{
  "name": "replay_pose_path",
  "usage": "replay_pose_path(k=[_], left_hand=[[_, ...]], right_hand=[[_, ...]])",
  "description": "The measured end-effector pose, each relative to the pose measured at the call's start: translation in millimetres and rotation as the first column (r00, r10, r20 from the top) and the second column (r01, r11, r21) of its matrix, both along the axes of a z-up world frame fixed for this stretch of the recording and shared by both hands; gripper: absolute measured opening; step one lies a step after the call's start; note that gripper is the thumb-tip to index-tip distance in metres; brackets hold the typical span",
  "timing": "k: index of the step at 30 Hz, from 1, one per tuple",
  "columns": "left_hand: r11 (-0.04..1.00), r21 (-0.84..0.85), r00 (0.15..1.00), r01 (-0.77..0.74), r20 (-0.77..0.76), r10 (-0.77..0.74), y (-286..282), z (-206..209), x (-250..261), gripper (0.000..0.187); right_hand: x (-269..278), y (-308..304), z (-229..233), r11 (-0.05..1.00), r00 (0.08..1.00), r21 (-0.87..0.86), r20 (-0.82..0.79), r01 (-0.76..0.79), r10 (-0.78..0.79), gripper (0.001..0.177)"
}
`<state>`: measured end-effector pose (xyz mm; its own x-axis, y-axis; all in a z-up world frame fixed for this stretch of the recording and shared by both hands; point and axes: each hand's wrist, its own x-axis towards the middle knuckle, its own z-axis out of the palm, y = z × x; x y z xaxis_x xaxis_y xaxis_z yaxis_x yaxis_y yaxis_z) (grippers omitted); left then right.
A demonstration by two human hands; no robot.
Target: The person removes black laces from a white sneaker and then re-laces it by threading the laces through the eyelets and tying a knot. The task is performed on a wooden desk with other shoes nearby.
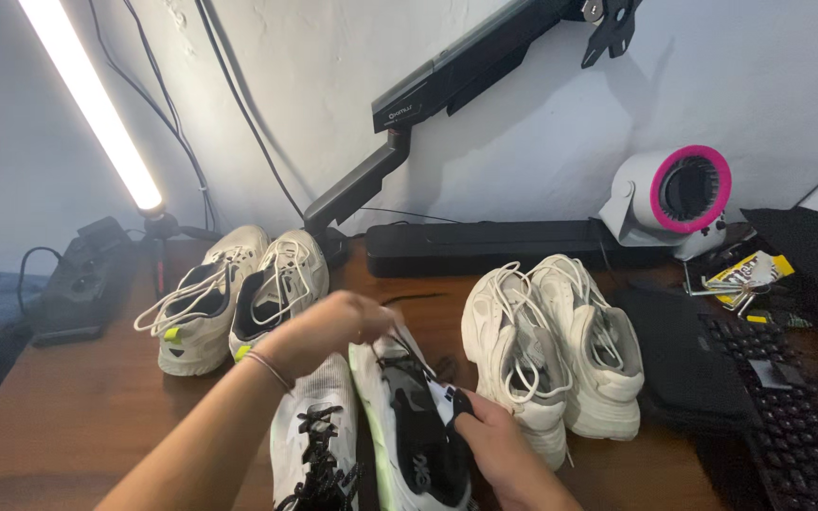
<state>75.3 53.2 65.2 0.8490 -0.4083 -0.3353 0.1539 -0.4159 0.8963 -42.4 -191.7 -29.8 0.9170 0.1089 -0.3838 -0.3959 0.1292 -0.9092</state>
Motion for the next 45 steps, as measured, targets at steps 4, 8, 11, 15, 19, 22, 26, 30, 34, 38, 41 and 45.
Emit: replay_pose_path(k=[4,8,11,15,19,22,26,30,34,38,41,45], left_hand=[[0.681,-0.700,0.929,-0.216,-0.361,-0.076,18.4,6.9,10.5,0.023],[0.845,-0.521,0.935,-0.120,-0.346,-0.080,28.3,4.7,23.8,0.025],[0.734,-0.629,0.921,-0.258,-0.388,-0.008,37.5,13.9,30.3,0.017],[0.674,-0.664,0.906,-0.324,-0.424,0.017,45.9,31.8,33.1,0.018],[0.812,-0.565,0.948,-0.147,-0.316,-0.048,48.4,46.3,28.3,0.017],[0.607,-0.678,0.899,-0.415,-0.407,0.160,52.9,59.3,22.4,0.021],[0.890,-0.388,0.962,-0.238,-0.221,0.161,64.2,72.3,16.3,0.017],[0.716,-0.597,0.931,-0.362,-0.262,0.253,74.6,73.5,17.8,0.022],[0.348,-0.775,0.840,-0.528,-0.415,0.351,73.3,72.5,13.4,0.017],[0.794,-0.461,0.916,-0.397,-0.143,0.375,65.4,77.1,4.1,0.014],[0.889,-0.363,0.960,-0.280,-0.132,0.248,60.9,79.8,1.0,0.023],[0.969,-0.074,0.969,-0.236,0.058,0.240,57.5,79.9,-1.3,0.015]], right_hand=[[-3.6,-5.7,-4.9,0.997,1.000,0.069,-0.006,-0.021,0.021,0.036],[-7.6,-9.7,-4.5,0.993,0.995,-0.063,0.006,-0.101,0.101,0.034],[-8.0,-13.5,0.2,0.990,0.994,-0.116,-0.086,-0.082,0.072,0.030],[-8.7,-20.9,6.1,0.981,0.990,-0.164,-0.111,-0.102,0.084,0.022],[-11.7,-25.7,7.9,0.973,0.990,-0.187,-0.067,-0.134,0.124,0.022],[-12.6,-27.4,8.4,0.971,0.985,-0.190,-0.127,-0.142,0.119,0.022],[-16.8,-31.1,13.0,0.993,0.992,-0.095,-0.111,-0.070,0.059,0.024],[-20.7,-25.7,23.7,0.994,0.992,-0.027,-0.056,-0.110,0.109,0.029],[-19.6,-16.4,37.7,0.994,0.984,-0.021,-0.146,-0.111,0.107,0.039],[-19.4,-11.1,49.3,0.994,0.992,0.006,-0.071,-0.106,0.106,0.048],[-12.8,-4.2,51.6,0.995,0.989,-0.010,-0.109,-0.101,0.100,0.047],[6.7,4.2,46.3,0.974,0.974,-0.068,-0.082,-0.215,0.209,0.038]])
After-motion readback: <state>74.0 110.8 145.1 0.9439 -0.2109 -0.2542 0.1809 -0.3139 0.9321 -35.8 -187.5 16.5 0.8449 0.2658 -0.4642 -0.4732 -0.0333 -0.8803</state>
